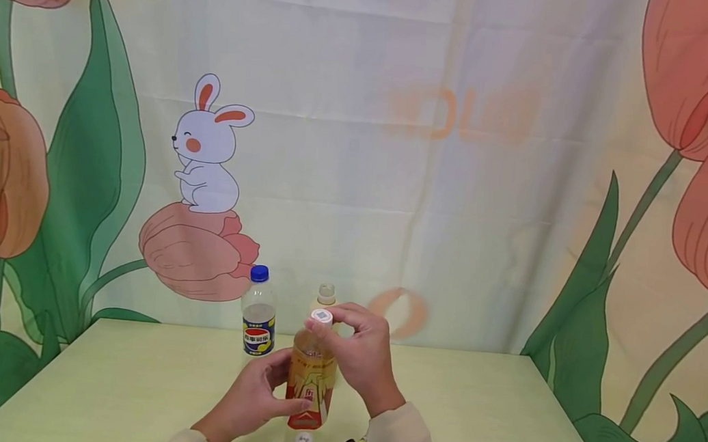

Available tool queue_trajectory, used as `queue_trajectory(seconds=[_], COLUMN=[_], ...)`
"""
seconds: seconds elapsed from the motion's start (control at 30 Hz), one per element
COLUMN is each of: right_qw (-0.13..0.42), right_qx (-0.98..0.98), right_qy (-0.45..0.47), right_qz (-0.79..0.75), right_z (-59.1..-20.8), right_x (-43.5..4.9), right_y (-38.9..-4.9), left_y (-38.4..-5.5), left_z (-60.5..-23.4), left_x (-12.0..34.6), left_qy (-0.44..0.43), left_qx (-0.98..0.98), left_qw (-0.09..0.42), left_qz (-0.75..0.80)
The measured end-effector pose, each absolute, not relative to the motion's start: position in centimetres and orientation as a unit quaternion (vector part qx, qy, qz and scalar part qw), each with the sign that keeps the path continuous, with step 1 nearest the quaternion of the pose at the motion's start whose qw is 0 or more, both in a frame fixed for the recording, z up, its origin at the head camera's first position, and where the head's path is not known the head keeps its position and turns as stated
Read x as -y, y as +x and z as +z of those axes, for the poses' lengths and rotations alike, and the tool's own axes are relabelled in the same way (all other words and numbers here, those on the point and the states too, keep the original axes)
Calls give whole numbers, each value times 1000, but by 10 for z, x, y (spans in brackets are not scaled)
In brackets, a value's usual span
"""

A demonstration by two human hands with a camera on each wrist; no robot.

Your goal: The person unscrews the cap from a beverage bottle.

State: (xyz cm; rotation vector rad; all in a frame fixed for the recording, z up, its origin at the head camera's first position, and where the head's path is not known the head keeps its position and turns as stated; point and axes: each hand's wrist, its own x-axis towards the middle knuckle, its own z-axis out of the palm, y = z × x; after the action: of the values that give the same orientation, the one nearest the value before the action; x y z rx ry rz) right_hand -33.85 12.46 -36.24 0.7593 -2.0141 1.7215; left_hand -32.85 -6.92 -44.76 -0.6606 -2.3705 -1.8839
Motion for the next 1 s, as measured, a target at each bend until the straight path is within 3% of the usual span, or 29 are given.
queue_trajectory(seconds=[0.5,0.67,1.0], right_qw=[163,199,269], right_qx=[700,705,747], right_qy=[296,286,177], right_qz=[629,618,581], right_z=[-363,-367,-362], right_x=[-123,-121,-112], right_y=[-332,-334,-328], left_y=[-329,-329,-328], left_z=[-452,-452,-451], left_x=[77,73,61], left_qy=[-243,-233,-203], left_qx=[744,742,751], left_qw=[-3,9,40], left_qz=[-622,-628,-627])
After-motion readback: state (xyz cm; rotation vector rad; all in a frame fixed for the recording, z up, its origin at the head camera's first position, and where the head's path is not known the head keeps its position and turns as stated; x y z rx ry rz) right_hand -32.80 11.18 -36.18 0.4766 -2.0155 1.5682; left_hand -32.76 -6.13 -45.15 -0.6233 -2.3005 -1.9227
